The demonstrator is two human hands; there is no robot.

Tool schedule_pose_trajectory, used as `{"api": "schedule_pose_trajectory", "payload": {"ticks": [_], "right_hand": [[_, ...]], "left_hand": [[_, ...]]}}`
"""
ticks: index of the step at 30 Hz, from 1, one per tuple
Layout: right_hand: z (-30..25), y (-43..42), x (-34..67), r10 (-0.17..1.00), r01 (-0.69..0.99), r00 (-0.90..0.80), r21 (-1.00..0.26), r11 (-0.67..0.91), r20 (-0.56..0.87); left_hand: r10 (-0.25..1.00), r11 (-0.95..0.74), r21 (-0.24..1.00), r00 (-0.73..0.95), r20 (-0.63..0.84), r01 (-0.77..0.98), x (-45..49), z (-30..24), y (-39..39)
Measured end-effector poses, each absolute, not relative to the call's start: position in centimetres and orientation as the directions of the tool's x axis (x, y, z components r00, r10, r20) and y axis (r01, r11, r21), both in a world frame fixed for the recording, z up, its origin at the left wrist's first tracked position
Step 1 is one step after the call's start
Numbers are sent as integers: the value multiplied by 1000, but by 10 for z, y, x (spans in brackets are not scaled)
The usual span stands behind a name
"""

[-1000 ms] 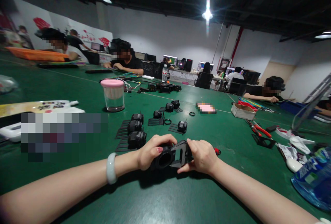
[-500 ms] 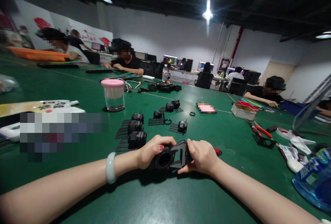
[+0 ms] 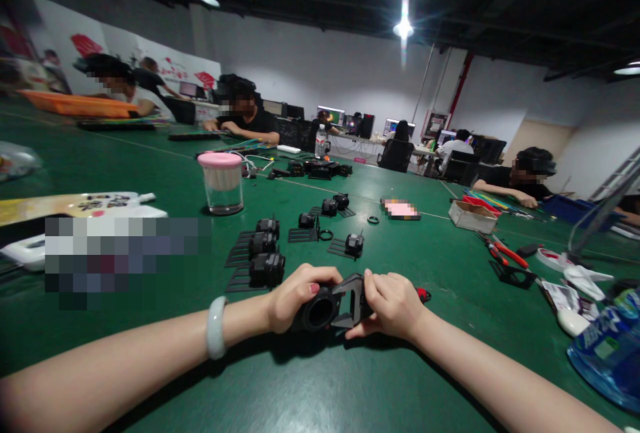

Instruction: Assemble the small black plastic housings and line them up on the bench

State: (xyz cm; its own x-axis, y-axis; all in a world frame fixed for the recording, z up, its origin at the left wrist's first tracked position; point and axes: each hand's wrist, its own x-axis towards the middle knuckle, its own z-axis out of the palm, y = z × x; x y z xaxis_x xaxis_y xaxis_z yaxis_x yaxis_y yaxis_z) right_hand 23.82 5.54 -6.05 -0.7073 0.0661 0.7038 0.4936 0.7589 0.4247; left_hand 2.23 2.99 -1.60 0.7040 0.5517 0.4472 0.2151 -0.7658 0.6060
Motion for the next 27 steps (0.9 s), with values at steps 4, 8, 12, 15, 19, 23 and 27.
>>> {"api": "schedule_pose_trajectory", "payload": {"ticks": [4, 8, 12, 15, 19, 23, 27], "right_hand": [[-60, 54, 238, 71, 496, -710, 425, 757, 701], [-59, 53, 237, 63, 497, -708, 433, 751, 704], [-59, 54, 238, 62, 491, -715, 436, 754, 697], [-60, 55, 238, 59, 489, -712, 434, 756, 699], [-61, 55, 239, 59, 503, -697, 428, 751, 715], [-61, 55, 239, 65, 501, -703, 428, 753, 708], [-60, 54, 238, 62, 498, -703, 429, 753, 708]], "left_hand": [[551, -769, 603, 697, 459, 212, 23, -16, 29], [553, -768, 603, 697, 457, 214, 23, -14, 27], [557, -764, 608, 696, 454, 214, 23, -15, 27], [562, -764, 610, 680, 471, 210, 24, -19, 28], [560, -776, 597, 657, 506, 202, 24, -24, 29], [550, -784, 586, 666, 504, 204, 24, -23, 29], [543, -798, 562, 667, 510, 219, 24, -22, 28]]}}
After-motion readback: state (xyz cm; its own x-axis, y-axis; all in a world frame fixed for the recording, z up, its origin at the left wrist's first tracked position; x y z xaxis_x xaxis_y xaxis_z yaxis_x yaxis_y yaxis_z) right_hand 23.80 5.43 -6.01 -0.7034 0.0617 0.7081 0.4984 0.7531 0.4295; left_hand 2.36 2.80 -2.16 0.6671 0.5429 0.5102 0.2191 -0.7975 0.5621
